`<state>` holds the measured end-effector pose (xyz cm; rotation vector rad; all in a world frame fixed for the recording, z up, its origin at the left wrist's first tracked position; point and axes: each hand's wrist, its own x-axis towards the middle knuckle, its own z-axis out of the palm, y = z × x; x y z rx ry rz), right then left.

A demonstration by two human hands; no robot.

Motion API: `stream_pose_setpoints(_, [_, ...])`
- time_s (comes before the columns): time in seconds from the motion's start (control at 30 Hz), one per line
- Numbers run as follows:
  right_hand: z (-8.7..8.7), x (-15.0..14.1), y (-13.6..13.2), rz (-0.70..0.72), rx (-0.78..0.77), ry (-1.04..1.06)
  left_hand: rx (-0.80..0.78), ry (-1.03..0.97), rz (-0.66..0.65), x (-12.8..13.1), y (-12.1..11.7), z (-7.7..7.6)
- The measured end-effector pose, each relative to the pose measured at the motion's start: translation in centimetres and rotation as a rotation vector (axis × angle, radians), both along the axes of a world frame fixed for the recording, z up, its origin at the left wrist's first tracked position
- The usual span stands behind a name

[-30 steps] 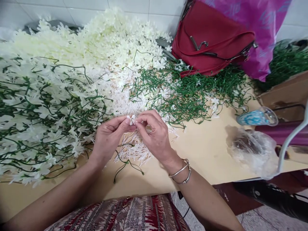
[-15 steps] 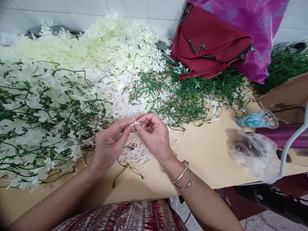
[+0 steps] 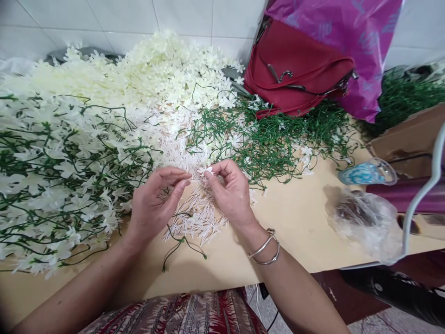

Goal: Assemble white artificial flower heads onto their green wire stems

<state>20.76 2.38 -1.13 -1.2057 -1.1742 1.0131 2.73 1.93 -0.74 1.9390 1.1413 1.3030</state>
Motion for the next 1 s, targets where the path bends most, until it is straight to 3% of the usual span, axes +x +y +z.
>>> stream_pose_setpoints(0.1, [-0.2, 0.8, 0.4, -0.066, 0.06, -0.052, 0.05, 0.143, -0.108, -0.9, 0.3, 1.7])
stream_pose_setpoints(0.27, [0.1, 1.7, 0.6, -0.109, 0.168, -0.108, -0.11, 0.436, -0.417, -3.4, -0.9, 4.8])
stream_pose_setpoints(0.4, [0.5, 1.9, 0.5, -0.123, 0.193, -0.131, -0.197, 0.533, -0.578, -5.1, -2.8, 4.6])
stream_pose_setpoints(0.6, [0.1, 1.9, 0.7, -0.099, 0.183, -0.112, -0.178, 0.611, -0.522, -5.5, -3.6, 1.6])
stream_pose_setpoints(0.73, [-0.1, 1.8, 0.9, -0.099, 0.144, -0.079, -0.166, 0.526, -0.511, -5.2, -3.2, 1.3])
stream_pose_setpoints(0.87, [0.3, 1.6, 0.6, -0.034, 0.104, 0.055, -0.236, 0.268, -0.36, -4.1, -2.6, 1.8])
stream_pose_setpoints(1.0, [0.6, 1.4, 0.1, 0.143, 0.024, 0.142, -0.429, -0.153, -0.139, -2.4, -2.0, 1.5])
